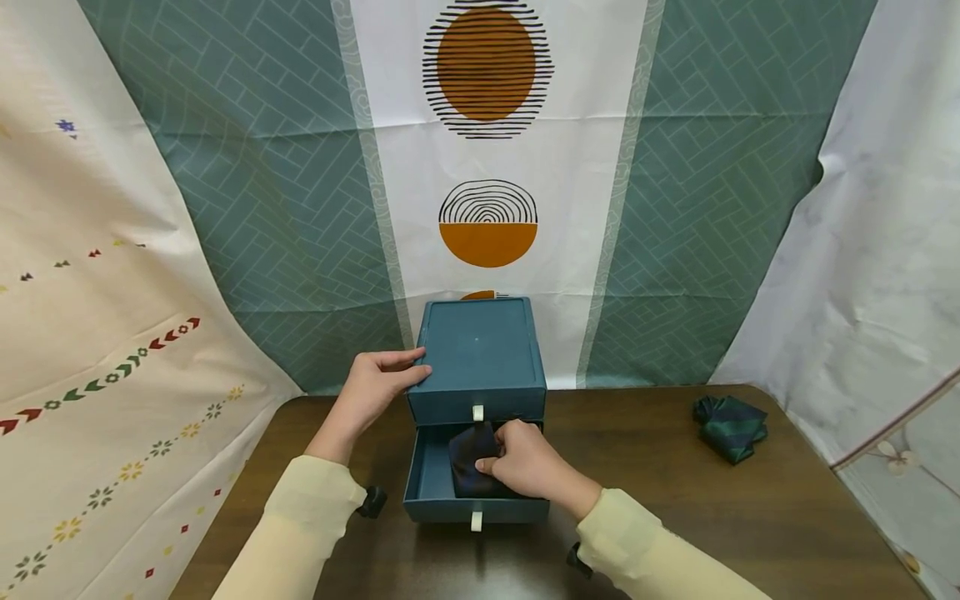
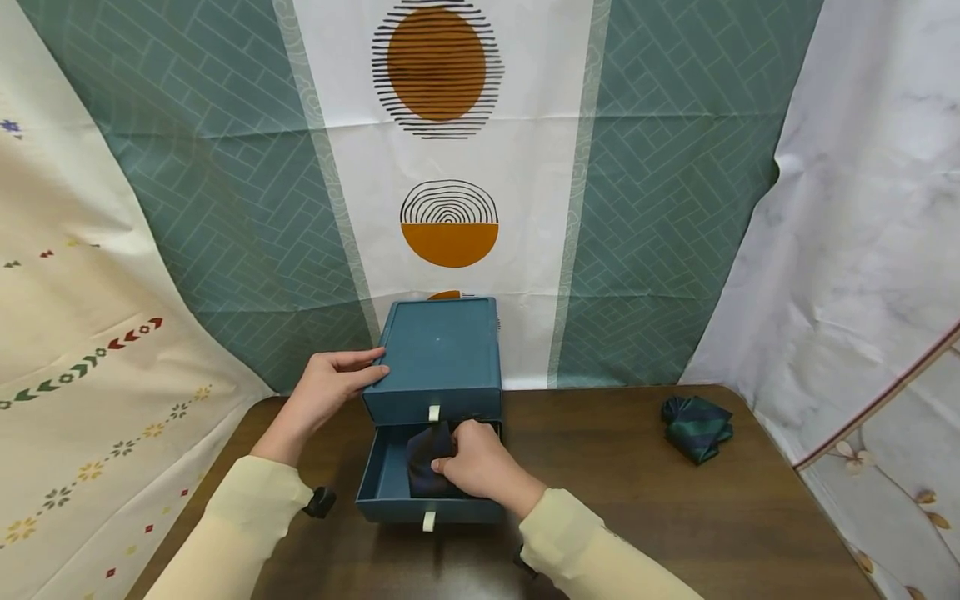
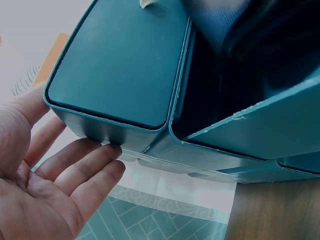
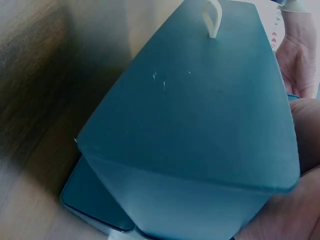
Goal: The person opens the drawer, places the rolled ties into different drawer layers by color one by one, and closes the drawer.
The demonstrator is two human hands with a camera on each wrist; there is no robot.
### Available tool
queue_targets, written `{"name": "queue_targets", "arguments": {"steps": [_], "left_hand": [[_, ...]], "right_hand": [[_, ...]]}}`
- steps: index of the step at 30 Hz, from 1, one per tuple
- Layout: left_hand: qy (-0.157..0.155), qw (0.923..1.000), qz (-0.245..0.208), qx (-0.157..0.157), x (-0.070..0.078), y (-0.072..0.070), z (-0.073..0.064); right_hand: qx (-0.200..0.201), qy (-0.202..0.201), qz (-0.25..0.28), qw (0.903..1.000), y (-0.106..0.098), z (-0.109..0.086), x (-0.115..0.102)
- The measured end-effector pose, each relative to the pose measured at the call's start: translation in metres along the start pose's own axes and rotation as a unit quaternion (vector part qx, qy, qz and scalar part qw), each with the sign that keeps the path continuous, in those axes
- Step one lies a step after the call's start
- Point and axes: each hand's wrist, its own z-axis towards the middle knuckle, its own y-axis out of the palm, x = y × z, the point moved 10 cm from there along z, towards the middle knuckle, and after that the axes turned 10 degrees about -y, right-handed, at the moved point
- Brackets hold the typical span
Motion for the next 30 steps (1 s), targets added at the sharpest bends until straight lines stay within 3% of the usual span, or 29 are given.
{"name": "queue_targets", "arguments": {"steps": [6,13,20,30], "left_hand": [[-0.002,1.0,-0.006,-0.001,-0.002,0.0,0.0],[0.011,0.9999,-0.001,0.013,-0.021,-0.002,0.021],[0.013,0.9998,0.001,0.012,-0.021,-0.002,0.021],[0.013,0.9996,0.012,0.024,-0.022,-0.005,0.023]], "right_hand": [[0.01,0.028,-0.015,0.9994,0.002,0.0,0.002],[0.019,0.058,-0.023,0.9979,0.001,0.001,0.006],[0.023,0.094,-0.009,0.9953,0.003,0.005,0.015],[0.029,0.091,0.028,0.995,0.004,0.006,0.015]]}}
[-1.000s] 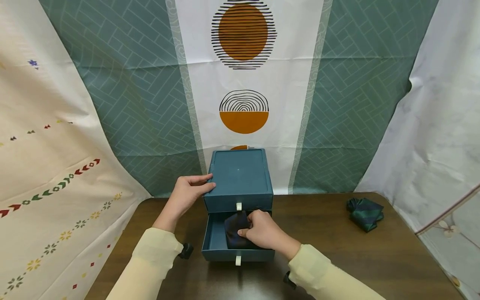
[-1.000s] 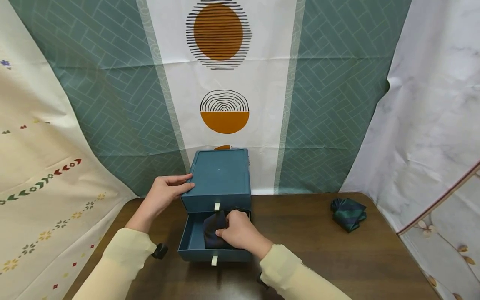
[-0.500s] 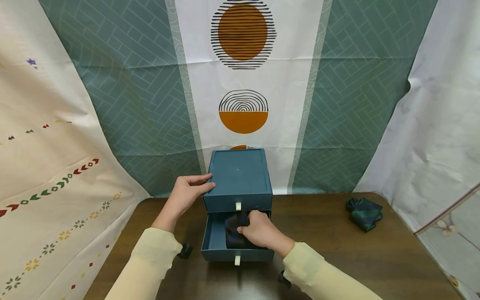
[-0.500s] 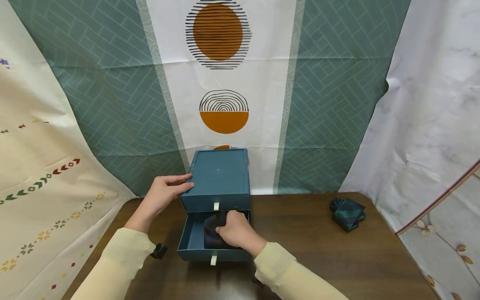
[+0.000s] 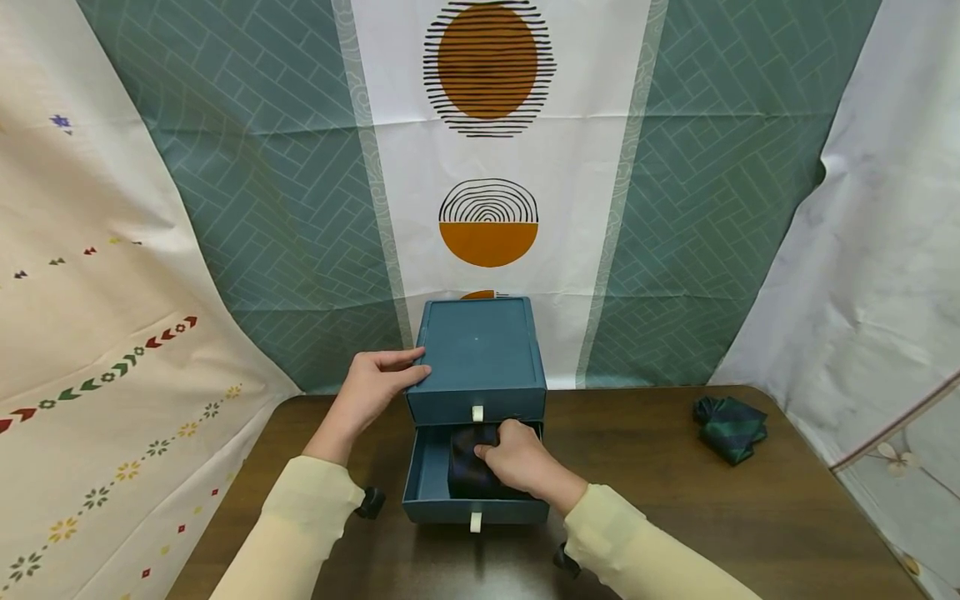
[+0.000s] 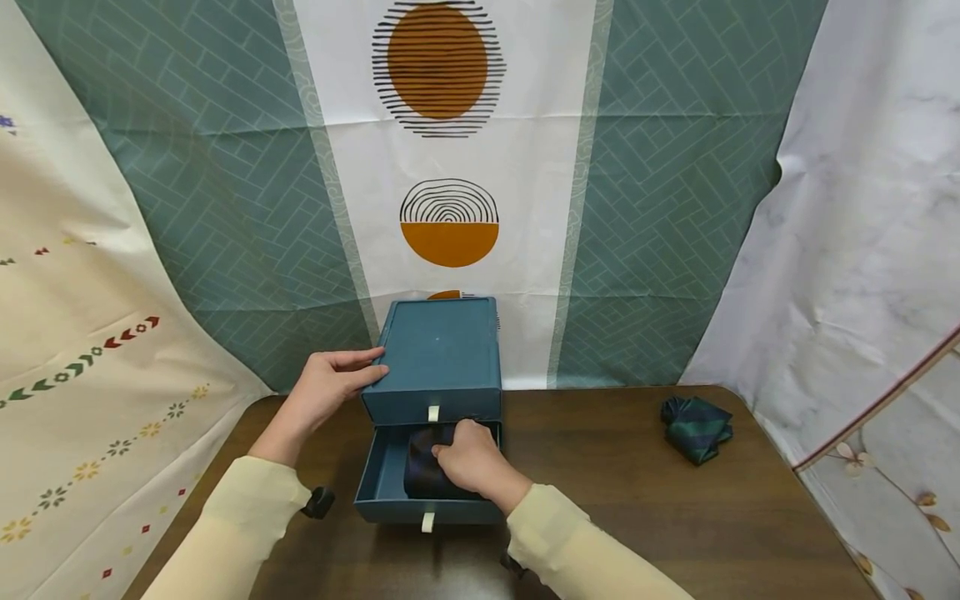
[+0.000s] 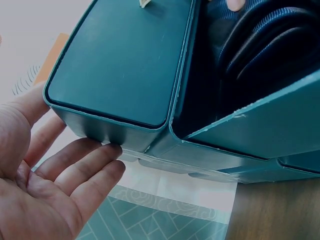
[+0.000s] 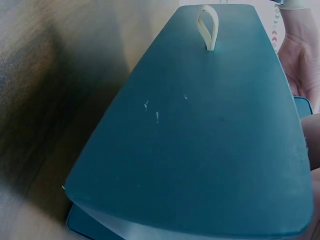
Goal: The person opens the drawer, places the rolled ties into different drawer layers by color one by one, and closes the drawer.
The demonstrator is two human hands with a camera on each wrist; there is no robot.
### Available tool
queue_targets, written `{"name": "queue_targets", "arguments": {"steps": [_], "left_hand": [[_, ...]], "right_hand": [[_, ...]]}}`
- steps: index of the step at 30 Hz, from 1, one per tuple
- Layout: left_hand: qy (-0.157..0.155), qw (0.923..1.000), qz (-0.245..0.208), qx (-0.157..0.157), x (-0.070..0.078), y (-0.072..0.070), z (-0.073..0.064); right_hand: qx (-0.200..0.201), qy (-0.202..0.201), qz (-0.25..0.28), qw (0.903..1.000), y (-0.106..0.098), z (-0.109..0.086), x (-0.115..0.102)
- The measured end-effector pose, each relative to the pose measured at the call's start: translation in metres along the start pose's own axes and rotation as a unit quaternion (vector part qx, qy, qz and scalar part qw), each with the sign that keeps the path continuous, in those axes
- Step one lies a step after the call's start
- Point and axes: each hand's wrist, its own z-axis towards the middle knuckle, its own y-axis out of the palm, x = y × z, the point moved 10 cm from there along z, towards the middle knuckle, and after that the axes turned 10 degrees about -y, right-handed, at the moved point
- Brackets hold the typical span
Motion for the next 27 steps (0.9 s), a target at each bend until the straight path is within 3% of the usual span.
{"name": "queue_targets", "arguments": {"steps": [12,19,27], "left_hand": [[-0.001,1.0,-0.004,-0.001,0.0,0.001,-0.001],[-0.002,0.9999,-0.006,-0.01,0.002,0.001,-0.001],[-0.009,0.9995,-0.012,-0.028,0.02,0.003,-0.018]], "right_hand": [[0.005,-0.023,-0.048,0.9986,-0.007,-0.004,-0.01],[0.036,-0.047,-0.06,0.9964,-0.02,-0.01,-0.018],[0.059,-0.089,-0.088,0.9903,-0.038,-0.018,-0.03]]}}
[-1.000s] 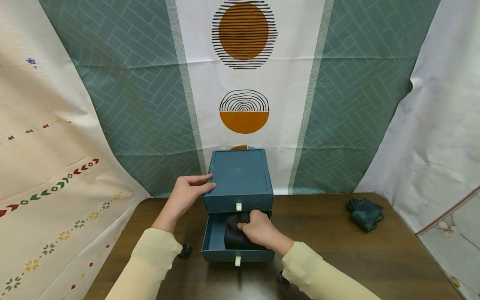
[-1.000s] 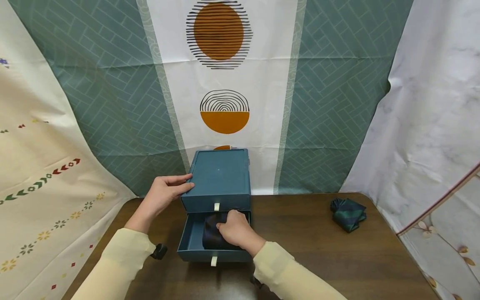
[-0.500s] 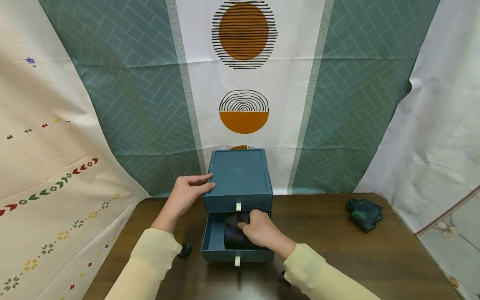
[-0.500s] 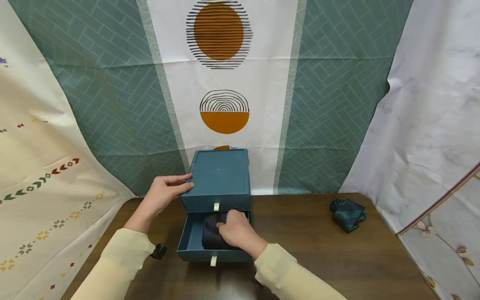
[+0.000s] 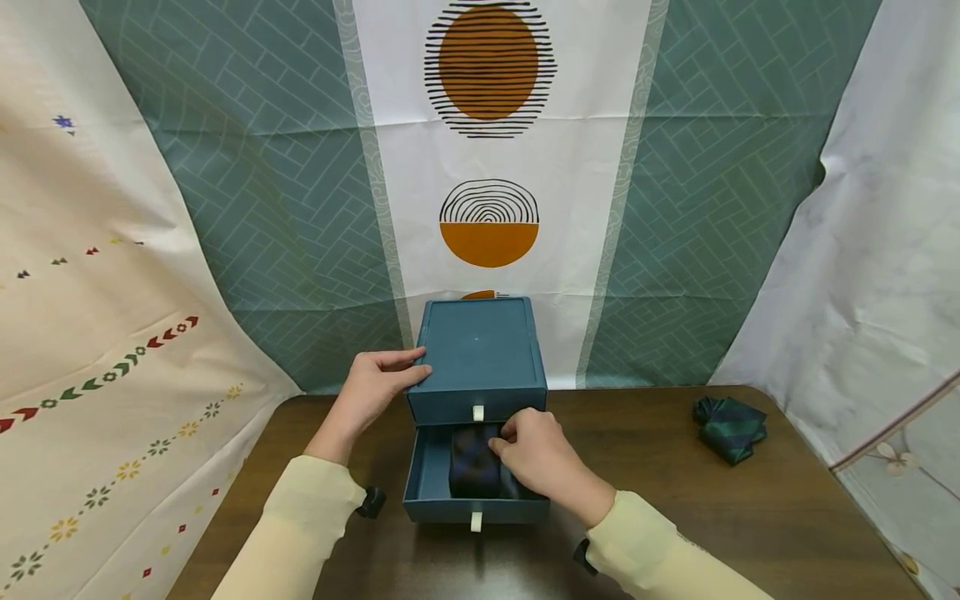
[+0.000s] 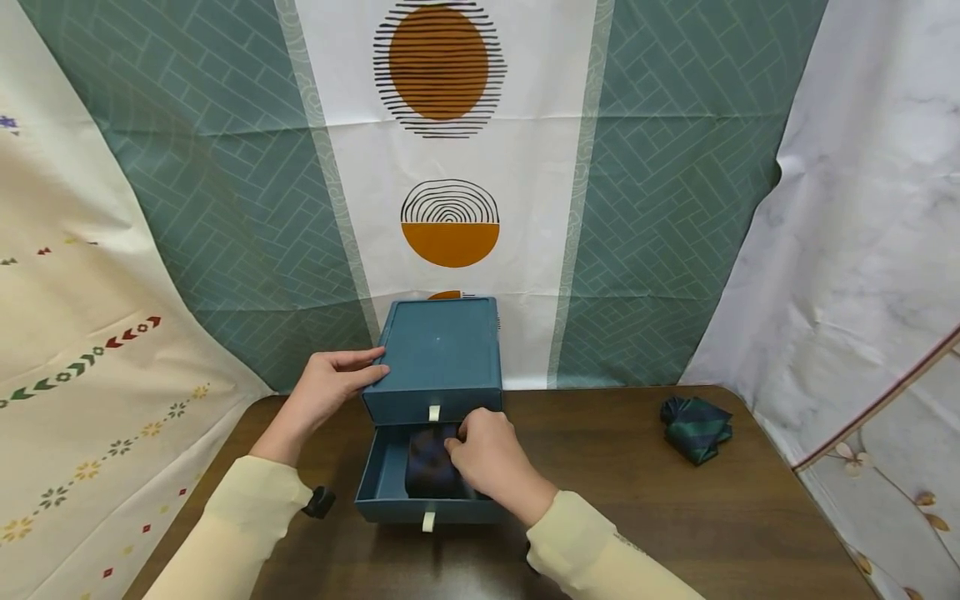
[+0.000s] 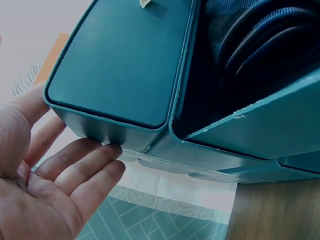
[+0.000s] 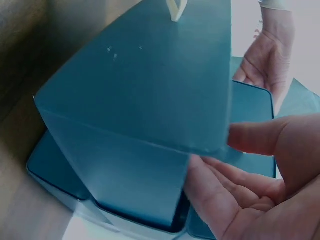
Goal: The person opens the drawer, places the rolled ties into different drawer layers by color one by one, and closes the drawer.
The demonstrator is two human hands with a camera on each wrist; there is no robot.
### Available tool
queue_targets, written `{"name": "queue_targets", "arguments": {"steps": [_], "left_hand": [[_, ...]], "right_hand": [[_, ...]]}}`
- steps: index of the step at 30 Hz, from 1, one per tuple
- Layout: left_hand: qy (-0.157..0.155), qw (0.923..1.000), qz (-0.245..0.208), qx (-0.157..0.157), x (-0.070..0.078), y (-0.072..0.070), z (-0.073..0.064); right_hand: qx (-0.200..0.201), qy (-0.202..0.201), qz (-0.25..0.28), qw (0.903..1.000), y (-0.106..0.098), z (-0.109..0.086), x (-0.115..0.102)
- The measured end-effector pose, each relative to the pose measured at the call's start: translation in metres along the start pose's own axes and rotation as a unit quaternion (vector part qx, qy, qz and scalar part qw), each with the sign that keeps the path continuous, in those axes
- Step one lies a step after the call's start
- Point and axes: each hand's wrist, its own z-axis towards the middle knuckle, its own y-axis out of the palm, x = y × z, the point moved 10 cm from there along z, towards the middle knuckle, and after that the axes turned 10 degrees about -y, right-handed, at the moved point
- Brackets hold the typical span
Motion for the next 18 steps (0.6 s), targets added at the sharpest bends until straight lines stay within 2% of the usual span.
{"name": "queue_targets", "arguments": {"steps": [4,7,18], "left_hand": [[-0.003,1.0,-0.001,-0.005,0.002,0.001,-0.004],[-0.003,1.0,-0.002,-0.005,0.001,0.001,-0.003],[-0.001,1.0,-0.004,0.001,0.002,0.0,-0.004]], "right_hand": [[0.022,-0.023,0.008,0.9995,-0.009,-0.003,-0.007],[0.02,-0.036,0.035,0.9985,-0.011,-0.007,-0.011],[-0.056,-0.051,0.13,0.9886,0.005,-0.026,-0.026]]}}
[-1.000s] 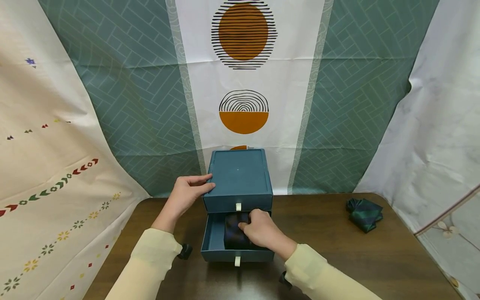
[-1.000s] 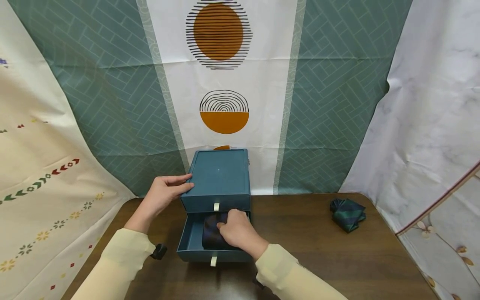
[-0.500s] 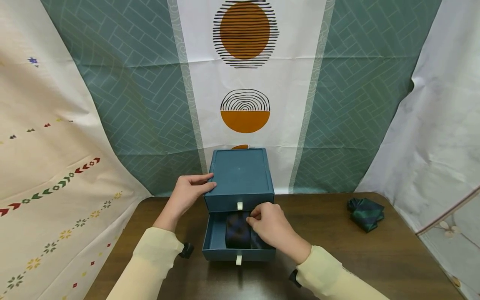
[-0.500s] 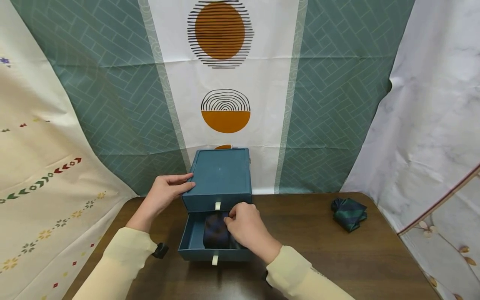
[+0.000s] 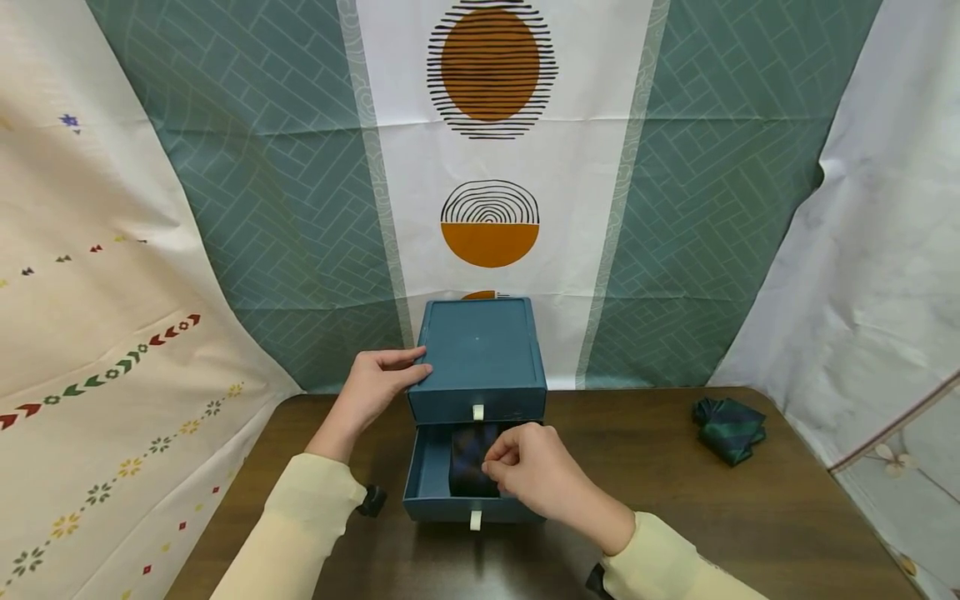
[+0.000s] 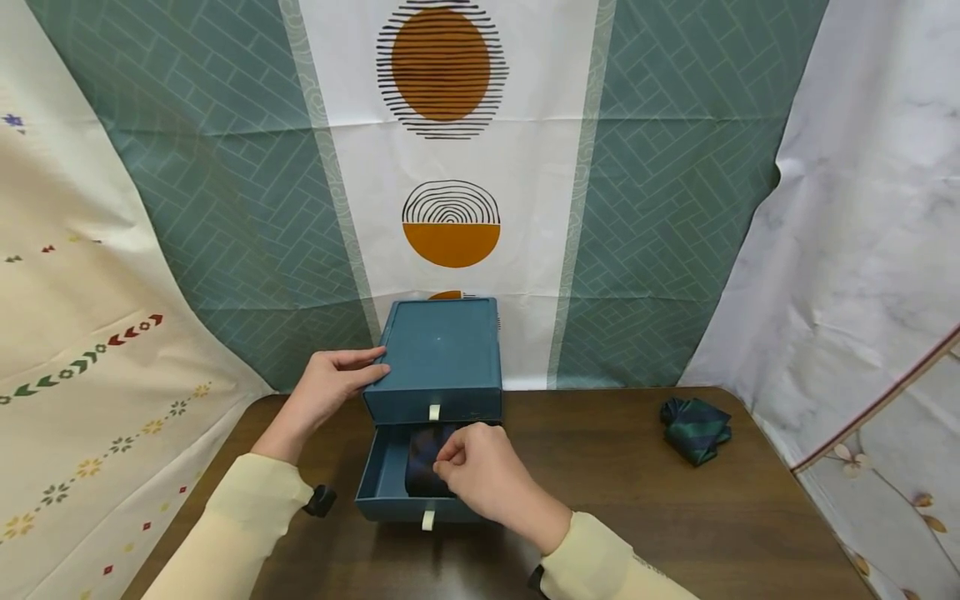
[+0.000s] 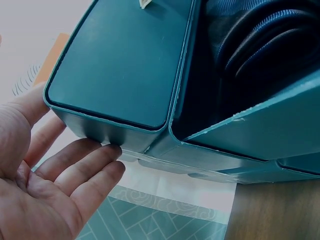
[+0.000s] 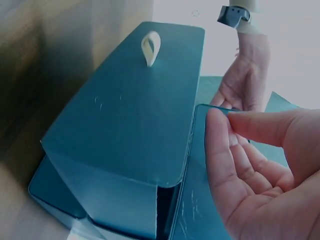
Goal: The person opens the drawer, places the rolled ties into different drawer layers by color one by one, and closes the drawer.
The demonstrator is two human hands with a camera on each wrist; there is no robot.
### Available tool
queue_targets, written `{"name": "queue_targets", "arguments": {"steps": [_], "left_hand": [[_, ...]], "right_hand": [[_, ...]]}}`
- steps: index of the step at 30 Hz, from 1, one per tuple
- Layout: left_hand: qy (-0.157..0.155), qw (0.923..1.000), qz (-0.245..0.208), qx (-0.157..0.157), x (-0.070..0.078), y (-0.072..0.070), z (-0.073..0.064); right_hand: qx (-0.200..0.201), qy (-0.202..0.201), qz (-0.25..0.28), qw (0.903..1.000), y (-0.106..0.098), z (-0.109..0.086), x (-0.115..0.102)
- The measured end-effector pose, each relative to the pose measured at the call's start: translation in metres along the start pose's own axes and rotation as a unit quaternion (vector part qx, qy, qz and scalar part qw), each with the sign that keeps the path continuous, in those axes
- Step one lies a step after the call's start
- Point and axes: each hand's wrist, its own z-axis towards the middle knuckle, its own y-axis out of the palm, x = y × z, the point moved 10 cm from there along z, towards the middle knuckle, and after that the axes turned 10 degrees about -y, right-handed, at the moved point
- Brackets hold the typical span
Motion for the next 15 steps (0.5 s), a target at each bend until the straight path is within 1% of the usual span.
{"name": "queue_targets", "arguments": {"steps": [8,11,15], "left_hand": [[0.004,1.0,0.003,0.004,0.002,-0.001,0.0],[0.006,1.0,0.005,0.004,0.002,-0.001,0.0],[-0.001,1.0,0.002,0.0,-0.001,-0.001,0.001]], "right_hand": [[-0.05,0.004,0.018,0.9986,0.014,-0.012,-0.006],[-0.059,0.0,0.021,0.998,0.02,-0.016,-0.008],[-0.069,0.004,0.026,0.9973,0.028,-0.02,-0.007]]}}
